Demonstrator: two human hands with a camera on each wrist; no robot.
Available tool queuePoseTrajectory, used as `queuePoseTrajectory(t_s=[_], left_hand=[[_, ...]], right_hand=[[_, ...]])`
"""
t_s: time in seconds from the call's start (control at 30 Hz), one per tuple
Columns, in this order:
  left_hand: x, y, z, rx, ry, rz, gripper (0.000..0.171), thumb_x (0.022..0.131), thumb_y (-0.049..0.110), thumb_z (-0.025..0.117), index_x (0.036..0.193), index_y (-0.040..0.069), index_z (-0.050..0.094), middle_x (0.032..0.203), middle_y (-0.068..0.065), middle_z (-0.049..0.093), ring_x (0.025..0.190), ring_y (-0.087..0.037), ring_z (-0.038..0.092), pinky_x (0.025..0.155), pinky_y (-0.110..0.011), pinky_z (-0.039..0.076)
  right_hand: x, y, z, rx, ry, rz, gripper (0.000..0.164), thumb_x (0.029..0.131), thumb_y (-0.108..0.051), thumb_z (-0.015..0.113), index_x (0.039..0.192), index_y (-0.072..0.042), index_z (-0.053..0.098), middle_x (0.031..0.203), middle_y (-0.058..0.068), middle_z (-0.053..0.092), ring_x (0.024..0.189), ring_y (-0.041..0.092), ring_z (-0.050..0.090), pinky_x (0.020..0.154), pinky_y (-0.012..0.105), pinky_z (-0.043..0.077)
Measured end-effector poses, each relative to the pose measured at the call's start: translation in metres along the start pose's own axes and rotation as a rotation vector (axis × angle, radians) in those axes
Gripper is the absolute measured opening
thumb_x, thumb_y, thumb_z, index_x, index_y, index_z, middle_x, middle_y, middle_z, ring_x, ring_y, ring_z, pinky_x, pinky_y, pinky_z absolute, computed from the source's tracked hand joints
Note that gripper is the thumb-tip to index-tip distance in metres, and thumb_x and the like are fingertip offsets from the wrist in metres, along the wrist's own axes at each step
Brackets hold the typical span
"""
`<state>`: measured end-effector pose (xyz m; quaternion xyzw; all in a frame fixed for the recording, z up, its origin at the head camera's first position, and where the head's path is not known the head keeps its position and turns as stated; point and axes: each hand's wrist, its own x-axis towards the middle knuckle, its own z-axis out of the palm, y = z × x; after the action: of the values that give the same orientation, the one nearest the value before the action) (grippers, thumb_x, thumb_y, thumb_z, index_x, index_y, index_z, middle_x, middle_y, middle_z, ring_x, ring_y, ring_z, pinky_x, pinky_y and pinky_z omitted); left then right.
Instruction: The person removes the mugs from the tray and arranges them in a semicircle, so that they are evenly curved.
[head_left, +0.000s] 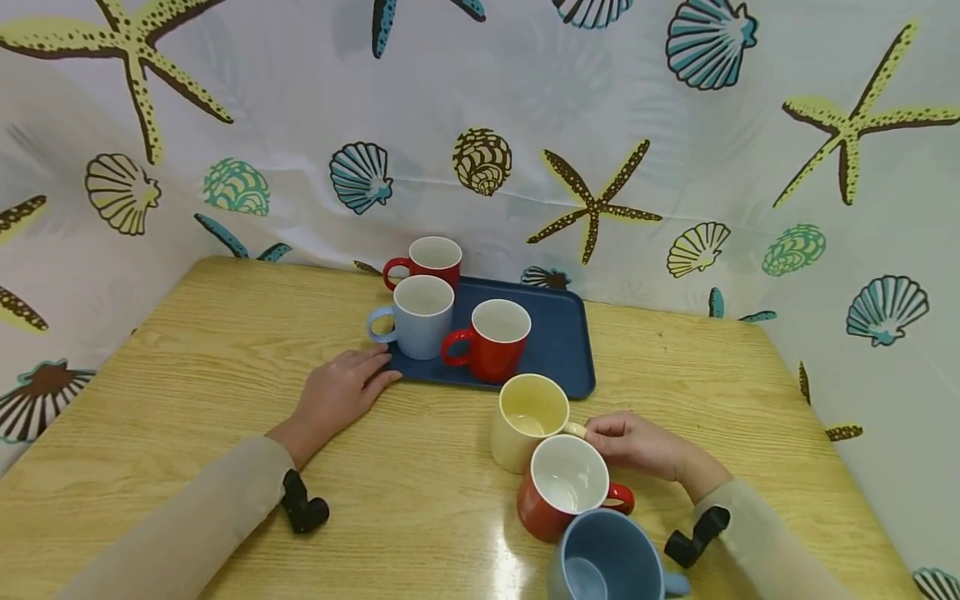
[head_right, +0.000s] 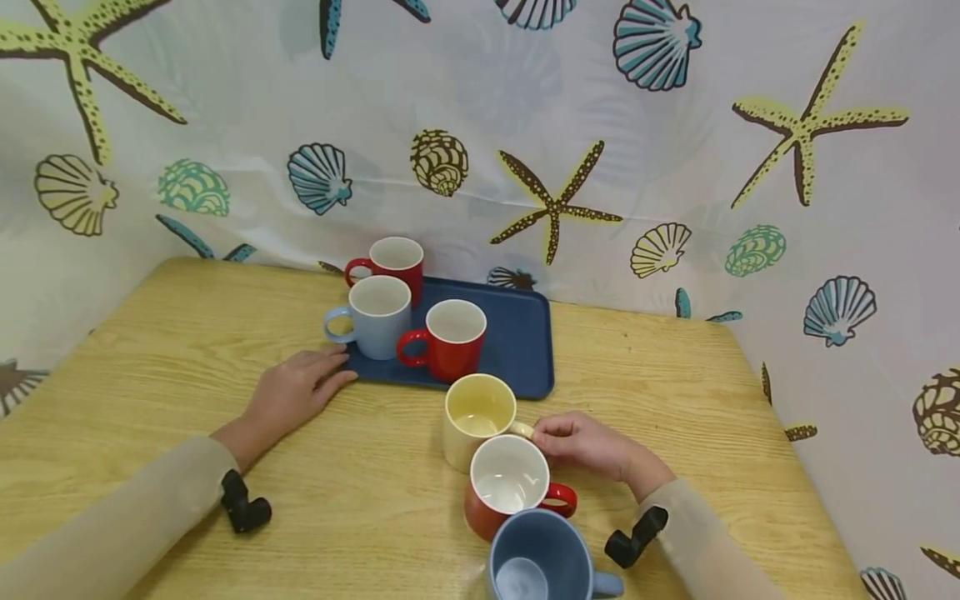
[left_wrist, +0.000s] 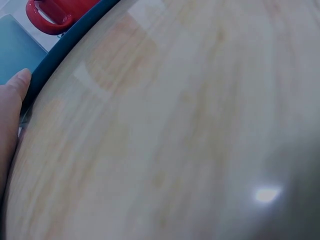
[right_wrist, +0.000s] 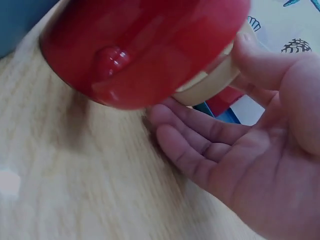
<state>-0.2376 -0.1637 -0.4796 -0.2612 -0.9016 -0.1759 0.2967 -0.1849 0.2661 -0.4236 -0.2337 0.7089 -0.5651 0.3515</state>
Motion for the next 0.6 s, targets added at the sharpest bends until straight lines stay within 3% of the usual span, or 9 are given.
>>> queuePoseTrajectory(t_s=[0.27, 0.6], left_hand=[[0.000, 0.000, 0.000, 0.002, -0.006, -0.005, 0.040, 0.081, 0.034, 0.071, 0.108, 0.004, 0.070, 0.112, -0.011, 0.065, 0.098, -0.028, 0.063, 0.075, -0.045, 0.052], [0.000, -0.001, 0.003, 0.001, -0.006, -0.005, 0.039, 0.082, 0.034, 0.070, 0.108, 0.005, 0.070, 0.113, -0.011, 0.065, 0.099, -0.027, 0.063, 0.076, -0.045, 0.052]], right_hand=[[-0.003, 0.001, -0.007, -0.038, 0.030, 0.069, 0.031, 0.098, -0.023, 0.048, 0.116, 0.000, 0.057, 0.105, 0.014, 0.058, 0.096, 0.027, 0.056, 0.088, 0.039, 0.048], [-0.006, 0.002, -0.014, 0.007, 0.060, 0.049, 0.031, 0.099, -0.025, 0.047, 0.114, -0.001, 0.059, 0.104, 0.014, 0.062, 0.094, 0.027, 0.061, 0.085, 0.040, 0.050]])
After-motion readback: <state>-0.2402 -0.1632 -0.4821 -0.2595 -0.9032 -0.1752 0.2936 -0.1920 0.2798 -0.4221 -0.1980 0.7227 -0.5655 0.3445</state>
